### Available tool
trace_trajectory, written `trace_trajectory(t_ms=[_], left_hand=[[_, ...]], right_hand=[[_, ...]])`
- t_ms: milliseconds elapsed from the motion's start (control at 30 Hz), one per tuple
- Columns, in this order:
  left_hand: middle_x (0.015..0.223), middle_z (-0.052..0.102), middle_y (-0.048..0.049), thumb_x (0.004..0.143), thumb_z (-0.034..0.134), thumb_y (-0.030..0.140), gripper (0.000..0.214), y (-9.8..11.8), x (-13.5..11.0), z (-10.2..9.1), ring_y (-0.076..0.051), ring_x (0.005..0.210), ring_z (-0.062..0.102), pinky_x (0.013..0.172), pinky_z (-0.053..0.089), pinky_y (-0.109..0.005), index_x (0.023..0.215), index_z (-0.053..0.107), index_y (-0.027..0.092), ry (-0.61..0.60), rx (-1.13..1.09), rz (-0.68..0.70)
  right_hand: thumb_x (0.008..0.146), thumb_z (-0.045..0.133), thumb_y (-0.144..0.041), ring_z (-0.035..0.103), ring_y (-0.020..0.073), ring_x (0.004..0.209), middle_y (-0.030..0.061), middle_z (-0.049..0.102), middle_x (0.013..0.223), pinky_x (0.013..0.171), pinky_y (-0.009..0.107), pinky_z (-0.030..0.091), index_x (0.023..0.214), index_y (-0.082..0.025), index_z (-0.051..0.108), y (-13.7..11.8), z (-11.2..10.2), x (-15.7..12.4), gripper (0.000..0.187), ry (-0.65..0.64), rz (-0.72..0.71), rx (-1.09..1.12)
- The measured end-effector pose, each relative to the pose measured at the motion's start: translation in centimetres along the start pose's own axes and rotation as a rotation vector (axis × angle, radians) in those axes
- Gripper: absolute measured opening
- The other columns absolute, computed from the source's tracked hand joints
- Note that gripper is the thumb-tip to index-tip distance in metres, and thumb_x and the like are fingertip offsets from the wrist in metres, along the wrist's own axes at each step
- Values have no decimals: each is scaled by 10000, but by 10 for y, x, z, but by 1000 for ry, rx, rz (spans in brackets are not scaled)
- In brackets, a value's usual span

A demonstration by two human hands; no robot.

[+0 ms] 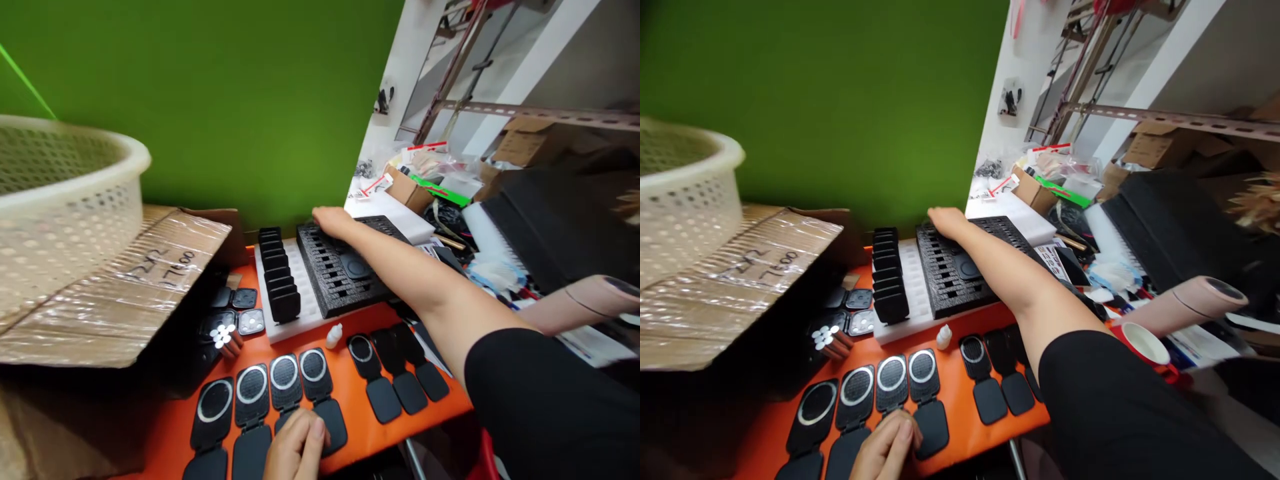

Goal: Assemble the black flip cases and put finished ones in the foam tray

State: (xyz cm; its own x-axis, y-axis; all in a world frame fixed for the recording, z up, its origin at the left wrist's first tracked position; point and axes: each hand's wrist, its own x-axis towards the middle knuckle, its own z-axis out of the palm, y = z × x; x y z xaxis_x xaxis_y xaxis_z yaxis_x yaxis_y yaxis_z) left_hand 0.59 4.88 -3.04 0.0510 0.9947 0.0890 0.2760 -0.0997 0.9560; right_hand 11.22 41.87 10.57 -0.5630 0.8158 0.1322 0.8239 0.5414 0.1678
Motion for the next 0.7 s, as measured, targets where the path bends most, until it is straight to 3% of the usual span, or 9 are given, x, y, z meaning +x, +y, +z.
trace_trajectory(t_ms=[67, 100, 167, 200, 300, 400, 533, 700], left_hand=[[698, 609, -26, 938, 359, 401, 375, 9, 2, 4, -155, 671, 588, 637, 453, -242, 708, 573, 196, -84, 71, 23], [750, 634, -31, 931, 386, 373, 311, 14, 3, 8, -162, 715, 606, 664, 472, -251, 773, 593, 203, -136, 119, 45], [901, 674, -49, 909, 437, 326, 211, 22, 5, 20, -186, 845, 630, 750, 506, -290, 943, 615, 220, -251, 235, 110], [997, 675, -63, 895, 461, 310, 222, 25, 7, 28, -205, 929, 626, 805, 513, -325, 1038, 606, 222, -307, 301, 147], [1263, 579, -94, 855, 517, 307, 410, 32, 17, 60, -267, 1159, 530, 960, 458, -442, 1249, 518, 194, -454, 494, 243], [1417, 416, -96, 841, 531, 372, 559, 35, 33, 97, -294, 1293, 385, 1061, 335, -500, 1345, 424, 156, -534, 637, 312], [1460, 314, -135, 824, 530, 407, 652, 28, 50, 133, -313, 1336, 305, 1081, 246, -557, 1382, 360, 114, -528, 835, 333], [1457, 321, -131, 831, 496, 410, 662, 16, 54, 141, -305, 1330, 316, 1087, 219, -555, 1392, 335, 97, -510, 926, 345]], right_hand=[[962, 295, -239, 575, 200, 870, 130, 629, 1026, 701, 290, 395, 1115, -113, 517, 13, -11, -23, 297, 129, 108, 72], [955, 325, -257, 567, 187, 834, 105, 637, 965, 689, 279, 389, 1070, -119, 531, 19, -16, -41, 273, 254, 168, 185], [915, 418, -283, 547, 158, 764, 44, 633, 835, 674, 258, 385, 928, -141, 569, 27, -22, -91, 207, 427, 185, 438], [891, 455, -297, 539, 148, 730, 22, 622, 783, 664, 252, 385, 869, -151, 578, 29, -22, -121, 193, 445, 199, 537], [820, 537, -306, 523, 129, 641, -15, 595, 683, 616, 238, 387, 788, -168, 600, 25, -6, -212, 156, 243, 274, 772], [805, 538, -278, 540, 132, 635, -10, 618, 686, 601, 238, 389, 772, -172, 625, 18, 27, -277, 141, 33, 363, 851], [834, 522, -207, 593, 143, 728, 19, 675, 789, 669, 239, 411, 805, -170, 648, 10, 65, -304, 135, -77, 384, 755], [864, 516, -193, 617, 165, 815, 53, 695, 884, 728, 246, 419, 866, -162, 668, 4, 80, -299, 155, -125, 317, 532]])
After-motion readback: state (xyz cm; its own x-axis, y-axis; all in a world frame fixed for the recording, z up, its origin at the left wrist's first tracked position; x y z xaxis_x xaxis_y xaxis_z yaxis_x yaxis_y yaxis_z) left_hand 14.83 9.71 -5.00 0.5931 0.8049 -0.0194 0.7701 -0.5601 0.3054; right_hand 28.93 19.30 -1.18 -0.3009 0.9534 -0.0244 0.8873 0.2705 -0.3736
